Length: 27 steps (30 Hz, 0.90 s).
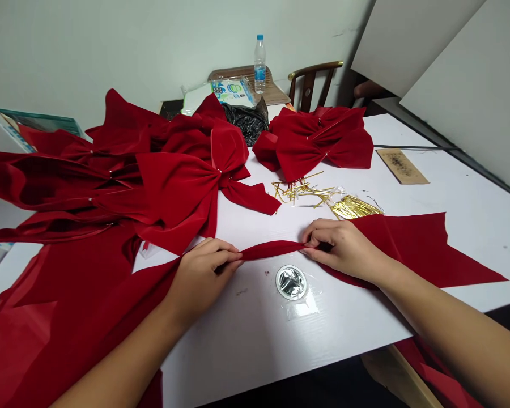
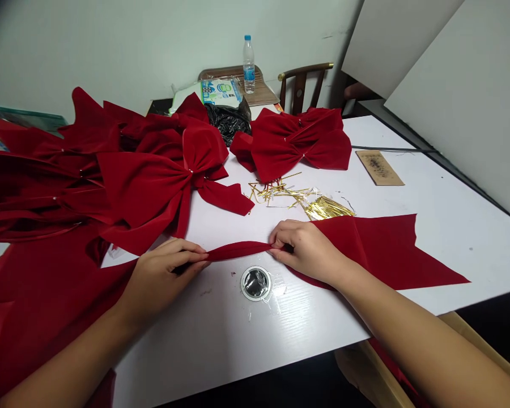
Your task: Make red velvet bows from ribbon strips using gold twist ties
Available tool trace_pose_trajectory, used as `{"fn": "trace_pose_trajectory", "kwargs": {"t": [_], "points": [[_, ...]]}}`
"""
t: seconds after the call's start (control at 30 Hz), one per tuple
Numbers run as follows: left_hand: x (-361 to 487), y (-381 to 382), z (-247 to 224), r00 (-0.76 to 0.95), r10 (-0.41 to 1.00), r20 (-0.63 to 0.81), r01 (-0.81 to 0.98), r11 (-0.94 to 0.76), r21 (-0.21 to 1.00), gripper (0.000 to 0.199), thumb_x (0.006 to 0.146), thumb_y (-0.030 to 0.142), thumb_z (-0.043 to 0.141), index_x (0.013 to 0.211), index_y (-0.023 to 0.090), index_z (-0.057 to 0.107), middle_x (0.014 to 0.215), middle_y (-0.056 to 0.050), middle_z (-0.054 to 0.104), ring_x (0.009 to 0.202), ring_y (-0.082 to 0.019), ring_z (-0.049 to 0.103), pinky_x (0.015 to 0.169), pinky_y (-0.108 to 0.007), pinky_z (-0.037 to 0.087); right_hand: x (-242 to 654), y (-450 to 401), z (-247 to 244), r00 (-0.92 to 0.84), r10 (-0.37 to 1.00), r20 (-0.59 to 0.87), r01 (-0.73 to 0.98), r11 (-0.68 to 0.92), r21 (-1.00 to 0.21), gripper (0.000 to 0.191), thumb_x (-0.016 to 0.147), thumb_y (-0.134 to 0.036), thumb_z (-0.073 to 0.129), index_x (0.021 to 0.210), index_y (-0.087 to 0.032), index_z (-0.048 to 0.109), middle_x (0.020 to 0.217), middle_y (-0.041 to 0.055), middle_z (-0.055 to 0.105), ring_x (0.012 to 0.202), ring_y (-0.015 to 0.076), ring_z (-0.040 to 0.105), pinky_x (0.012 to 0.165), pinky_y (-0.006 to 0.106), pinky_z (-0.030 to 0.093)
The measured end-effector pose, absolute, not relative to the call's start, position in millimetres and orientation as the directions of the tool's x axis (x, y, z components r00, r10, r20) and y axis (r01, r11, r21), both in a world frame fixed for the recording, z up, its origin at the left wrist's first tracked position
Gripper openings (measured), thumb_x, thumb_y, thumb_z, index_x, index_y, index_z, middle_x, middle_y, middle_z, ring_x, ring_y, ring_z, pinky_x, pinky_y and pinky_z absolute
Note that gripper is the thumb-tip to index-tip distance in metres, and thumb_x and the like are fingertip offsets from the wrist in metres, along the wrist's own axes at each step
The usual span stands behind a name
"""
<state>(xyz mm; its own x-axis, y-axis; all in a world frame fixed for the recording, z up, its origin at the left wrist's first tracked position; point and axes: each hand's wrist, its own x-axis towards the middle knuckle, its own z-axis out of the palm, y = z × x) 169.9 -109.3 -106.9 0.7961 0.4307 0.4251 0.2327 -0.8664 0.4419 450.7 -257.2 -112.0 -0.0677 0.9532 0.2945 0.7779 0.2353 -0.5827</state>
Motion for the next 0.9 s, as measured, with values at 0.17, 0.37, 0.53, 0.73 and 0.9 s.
{"fn": "trace_pose_trajectory", "kwargs": {"t": [0.17, 0.37, 0.53, 0.73, 0.9], "points": [[169.3, -108.1, -110.1, 0.742, 0.500, 0.447, 0.242, -0.821, 0.517, 0.006, 0.086, 0.016, 0.078, 0.081, 0.019, 0.078, 0.087, 0.000, 0.077, 0.077, -0.013, 0.072, 0.071, -0.023, 0.058, 452.1, -256.5, -112.1, -0.026, 0.946, 0.323, 0.771, 0.224, -0.596, 0.026, 0.090, -0.018, 0.072, 0.069, -0.016, 0.057, 0.087, 0.0010, 0.073, 0.070, 0.0095, 0.066, 0.065, 0.022, 0.048], [171.2, -107.8, -111.4, 0.734, 0.489, 0.471, 0.238, -0.835, 0.496, 0.016, 0.085, 0.013, 0.076, 0.072, 0.018, 0.068, 0.082, 0.000, 0.076, 0.075, -0.014, 0.071, 0.070, -0.026, 0.056, 451.1, -257.0, -112.6, -0.047, 0.927, 0.372, 0.806, 0.255, -0.534, 0.022, 0.089, -0.016, 0.071, 0.073, -0.017, 0.056, 0.084, 0.0031, 0.072, 0.082, 0.0158, 0.068, 0.073, 0.026, 0.051], [170.6, -108.0, -111.8, 0.739, 0.470, 0.483, 0.234, -0.851, 0.470, 0.018, 0.086, 0.013, 0.074, 0.072, 0.018, 0.064, 0.082, 0.001, 0.075, 0.076, -0.014, 0.071, 0.070, -0.026, 0.054, 453.1, -258.0, -116.9, -0.075, 0.909, 0.410, 0.818, 0.291, -0.496, 0.021, 0.091, -0.016, 0.070, 0.076, -0.017, 0.056, 0.080, 0.0017, 0.068, 0.070, 0.0116, 0.063, 0.063, 0.022, 0.047], [169.2, -106.5, -112.1, 0.751, 0.492, 0.440, 0.274, -0.839, 0.471, 0.020, 0.087, 0.018, 0.075, 0.072, 0.019, 0.062, 0.081, 0.001, 0.074, 0.075, -0.014, 0.068, 0.071, -0.027, 0.051, 454.1, -256.8, -118.3, -0.103, 0.912, 0.397, 0.825, 0.301, -0.478, 0.016, 0.095, -0.016, 0.066, 0.081, -0.017, 0.058, 0.086, 0.0028, 0.071, 0.075, 0.0122, 0.066, 0.066, 0.022, 0.048], [171.5, -106.0, -111.9, 0.774, 0.543, 0.326, 0.414, -0.823, 0.388, 0.017, 0.090, 0.024, 0.074, 0.079, 0.019, 0.061, 0.075, 0.002, 0.068, 0.070, -0.016, 0.060, 0.066, -0.029, 0.045, 452.9, -255.1, -118.8, -0.146, 0.911, 0.386, 0.837, 0.322, -0.443, 0.011, 0.097, -0.015, 0.061, 0.087, -0.017, 0.064, 0.080, 0.0018, 0.069, 0.073, 0.0128, 0.064, 0.067, 0.023, 0.048]]}}
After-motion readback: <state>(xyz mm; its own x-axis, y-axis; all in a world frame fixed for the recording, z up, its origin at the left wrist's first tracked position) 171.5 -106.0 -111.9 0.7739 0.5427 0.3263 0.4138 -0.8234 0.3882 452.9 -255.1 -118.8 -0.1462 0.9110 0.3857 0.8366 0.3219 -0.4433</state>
